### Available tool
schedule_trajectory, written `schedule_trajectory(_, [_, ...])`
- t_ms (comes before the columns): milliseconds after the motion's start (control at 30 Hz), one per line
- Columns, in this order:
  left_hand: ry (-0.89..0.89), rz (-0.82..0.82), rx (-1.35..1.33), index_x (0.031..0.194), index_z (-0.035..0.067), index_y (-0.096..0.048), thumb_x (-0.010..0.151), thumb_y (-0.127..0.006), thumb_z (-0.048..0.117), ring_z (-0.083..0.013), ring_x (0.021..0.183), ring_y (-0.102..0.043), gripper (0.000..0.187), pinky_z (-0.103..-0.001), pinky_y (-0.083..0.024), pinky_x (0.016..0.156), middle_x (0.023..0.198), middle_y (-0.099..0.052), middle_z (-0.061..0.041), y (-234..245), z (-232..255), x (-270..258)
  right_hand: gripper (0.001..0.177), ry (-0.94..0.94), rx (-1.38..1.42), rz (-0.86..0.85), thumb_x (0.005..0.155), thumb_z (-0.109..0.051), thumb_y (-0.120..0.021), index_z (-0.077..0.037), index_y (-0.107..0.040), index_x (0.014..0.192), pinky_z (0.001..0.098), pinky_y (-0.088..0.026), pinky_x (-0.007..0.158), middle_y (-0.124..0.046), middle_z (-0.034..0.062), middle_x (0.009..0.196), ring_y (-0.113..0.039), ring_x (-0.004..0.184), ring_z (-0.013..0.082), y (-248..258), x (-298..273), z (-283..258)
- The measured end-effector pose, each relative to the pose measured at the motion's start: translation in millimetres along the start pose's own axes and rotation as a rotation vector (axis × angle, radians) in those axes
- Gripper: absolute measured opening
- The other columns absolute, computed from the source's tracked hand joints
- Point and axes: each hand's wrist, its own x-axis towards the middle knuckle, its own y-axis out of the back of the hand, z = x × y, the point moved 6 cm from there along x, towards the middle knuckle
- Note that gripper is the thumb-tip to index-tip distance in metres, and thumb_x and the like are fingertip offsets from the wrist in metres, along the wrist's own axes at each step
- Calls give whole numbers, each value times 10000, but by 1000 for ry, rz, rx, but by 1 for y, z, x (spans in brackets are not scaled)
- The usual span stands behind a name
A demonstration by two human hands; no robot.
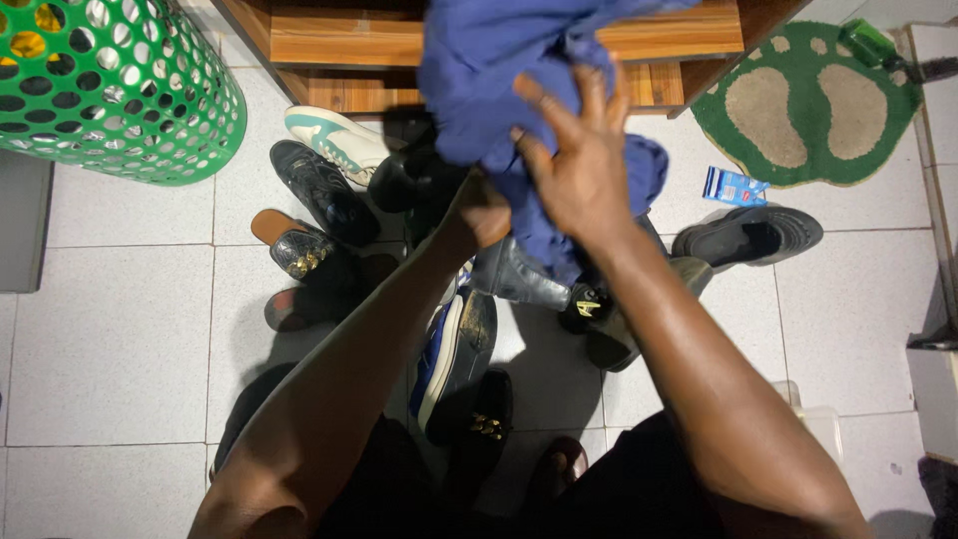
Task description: The person wipes a pair of black boots with a blue cloth, handles a black plastic bag, and then returns the boots to a wooden shoe rack.
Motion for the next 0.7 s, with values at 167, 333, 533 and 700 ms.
schedule_trajectory(167, [220,-120,-2363,1269,-26,-580,1048,-598,349,-201,1033,-574,436,-348,-485,947,1113,-580,-146,14,-75,-19,397,-496,722,27,1073,-354,-613,-42,-707,1299,411,-525,1121,-733,158,1294,-684,1225,315,-13,28,92])
schedule_trajectory(333, [743,-274,-3294,1489,41,-385,907,-607,506,-212,1113,-638,777,-392,-547,954,1277,-574,-150,38,-154,-38,484,-919,1860,-342,1005,-326,-532,16,-614,1337,372,-579,954,-739,154,1190,-724,1053,262,-58,-1,101])
schedule_trajectory(533, [555,593,-2368,1551,-40,-374,1012,-628,627,-371,1361,-561,895,-446,-463,1188,1487,-514,-271,11,-190,-54,388,-1016,1460,-317,941,-190,-636,9,-652,1274,327,-636,746,-761,154,1051,-746,819,223,-80,-30,99])
schedule_trajectory(700, [311,-641,-2135,1530,38,-321,803,-728,642,-346,1170,-614,1029,-446,-532,958,1402,-510,-243,-44,-157,-65,254,-708,1039,54,941,-12,-628,53,-698,1177,295,-596,787,-728,113,1017,-691,846,168,-1,-15,164])
